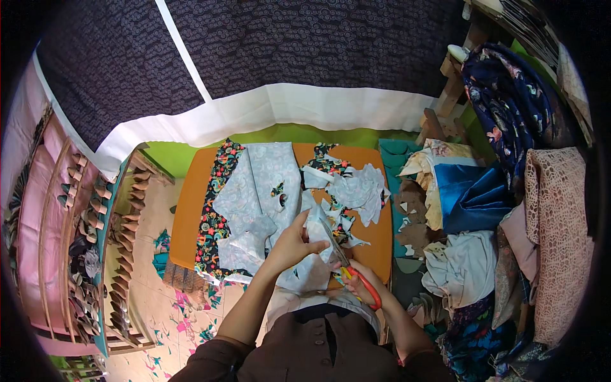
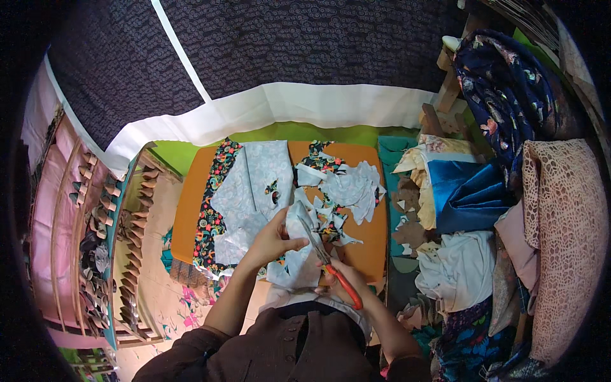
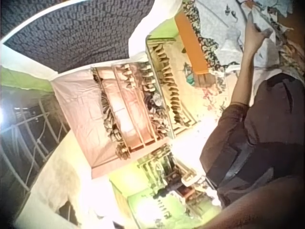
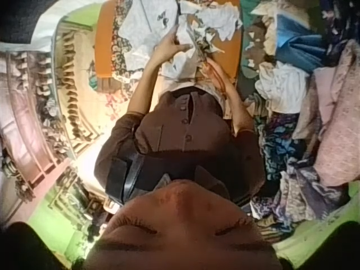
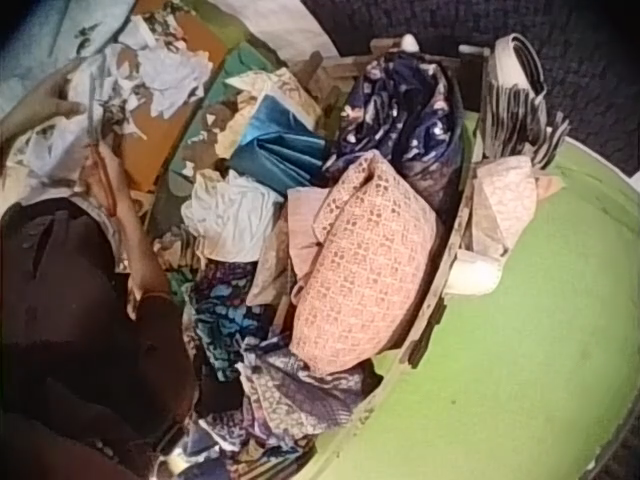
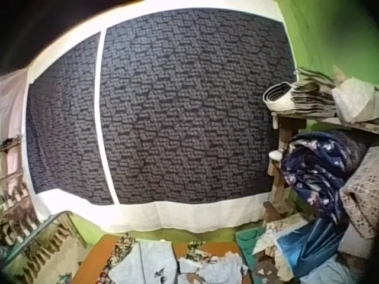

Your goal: Cutting a light-blue patterned fabric piece with scissors on a table.

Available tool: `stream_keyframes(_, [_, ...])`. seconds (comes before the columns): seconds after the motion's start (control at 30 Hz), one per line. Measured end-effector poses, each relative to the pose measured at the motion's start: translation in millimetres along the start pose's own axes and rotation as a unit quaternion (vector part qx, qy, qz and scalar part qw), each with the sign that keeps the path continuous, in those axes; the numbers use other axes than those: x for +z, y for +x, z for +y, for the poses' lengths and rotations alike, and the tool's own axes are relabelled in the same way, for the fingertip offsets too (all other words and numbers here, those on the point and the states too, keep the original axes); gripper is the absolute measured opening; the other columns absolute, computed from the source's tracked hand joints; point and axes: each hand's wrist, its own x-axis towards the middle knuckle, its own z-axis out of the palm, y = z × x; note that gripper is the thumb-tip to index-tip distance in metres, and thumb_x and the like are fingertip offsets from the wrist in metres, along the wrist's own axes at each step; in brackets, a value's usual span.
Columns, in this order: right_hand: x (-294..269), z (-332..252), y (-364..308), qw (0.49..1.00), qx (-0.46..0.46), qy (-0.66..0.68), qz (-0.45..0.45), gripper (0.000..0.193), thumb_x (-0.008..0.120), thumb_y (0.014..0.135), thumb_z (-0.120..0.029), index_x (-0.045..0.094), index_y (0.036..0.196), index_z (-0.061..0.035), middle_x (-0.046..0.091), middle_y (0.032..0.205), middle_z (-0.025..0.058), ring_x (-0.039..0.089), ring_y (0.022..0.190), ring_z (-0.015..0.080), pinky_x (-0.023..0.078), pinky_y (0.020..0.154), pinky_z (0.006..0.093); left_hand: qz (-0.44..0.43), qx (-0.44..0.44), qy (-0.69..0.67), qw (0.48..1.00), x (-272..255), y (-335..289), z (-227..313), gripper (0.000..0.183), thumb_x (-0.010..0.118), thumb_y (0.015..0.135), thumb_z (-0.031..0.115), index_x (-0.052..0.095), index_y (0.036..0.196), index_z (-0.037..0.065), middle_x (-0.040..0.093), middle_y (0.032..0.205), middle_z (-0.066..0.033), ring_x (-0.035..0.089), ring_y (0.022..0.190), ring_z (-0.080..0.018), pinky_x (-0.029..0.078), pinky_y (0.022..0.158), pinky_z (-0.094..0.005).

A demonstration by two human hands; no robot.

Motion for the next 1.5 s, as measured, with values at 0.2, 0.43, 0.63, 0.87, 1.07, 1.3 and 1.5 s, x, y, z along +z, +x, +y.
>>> stream_keyframes(0.2, [-6,10,-1,0.999,-0.026,0.039,-0.012,0.062,0.043,0.080,-0.051,0.039,0.113,0.0025,0.044,0.084,0.0050,0.050,0.076,0.0100,0.049,0.068,0.0270,-0.004,-0.002,0.025,1.000,2,0,3,0.076,0.071,0.065,0.017,0.029,0.125,-0.002,0.050,0.057,-0.0045,0.048,0.052,-0.0115,0.038,0.049,-0.0238])
stream_keyframes(0.43, [-14,29,1,1.000,-0.004,-0.017,0.004,0.079,0.038,0.073,-0.064,0.036,0.116,0.0015,0.042,0.078,0.0024,0.046,0.068,0.0091,0.047,0.066,0.0256,-0.033,-0.011,-0.005,0.999,11,3,8,0.078,0.070,0.065,0.016,0.026,0.126,-0.002,0.054,0.062,-0.0063,0.053,0.056,-0.0114,0.040,0.051,-0.0234])
stream_keyframes(0.63, [-5,19,-3,0.997,0.012,0.064,0.030,0.077,0.035,0.073,-0.067,0.037,0.115,-0.0027,0.040,0.072,0.0003,0.044,0.064,0.0079,0.047,0.065,0.0259,-0.028,-0.013,-0.024,0.999,16,5,13,0.080,0.070,0.067,0.017,0.022,0.127,-0.004,0.056,0.063,-0.0059,0.054,0.057,-0.0098,0.041,0.053,-0.0222])
stream_keyframes(0.87, [-10,13,-1,0.999,-0.014,-0.026,0.045,0.071,0.040,0.072,-0.065,0.039,0.110,-0.0053,0.039,0.076,0.0015,0.039,0.061,0.0065,0.037,0.052,0.0200,0.058,0.032,-0.151,0.986,26,15,-5,0.034,0.060,0.078,0.016,0.043,0.101,-0.001,0.052,0.063,0.0009,0.047,0.057,-0.0055,0.038,0.052,-0.0196])
stream_keyframes(1.07, [-13,22,1,0.998,-0.036,-0.023,0.046,0.069,0.040,0.078,-0.059,0.036,0.115,-0.0017,0.044,0.080,0.0048,0.048,0.067,0.0104,0.047,0.056,0.0243,0.091,0.030,-0.047,0.994,29,12,12,0.021,0.056,0.082,0.021,0.052,0.075,0.001,0.046,0.056,0.0031,0.040,0.052,-0.0031,0.031,0.047,-0.0191])
stream_keyframes(1.3, [-15,28,6,0.998,-0.063,-0.007,0.027,0.068,0.040,0.079,-0.058,0.033,0.118,-0.0025,0.041,0.078,-0.0004,0.045,0.067,0.0080,0.047,0.055,0.0232,0.088,0.001,-0.011,0.996,29,9,20,0.023,0.057,0.081,0.021,0.054,0.073,0.000,0.049,0.055,0.0019,0.041,0.051,-0.0031,0.033,0.047,-0.0192])
stream_keyframes(1.5, [-8,11,2,0.997,0.012,0.029,0.072,0.053,0.040,0.085,-0.045,0.034,0.116,-0.0028,0.041,0.077,-0.0011,0.044,0.067,0.0089,0.044,0.057,0.0231,0.093,-0.007,-0.015,0.996,28,9,25,0.022,0.056,0.082,0.021,0.055,0.075,0.000,0.052,0.057,0.0012,0.045,0.053,-0.0034,0.035,0.049,-0.0185])
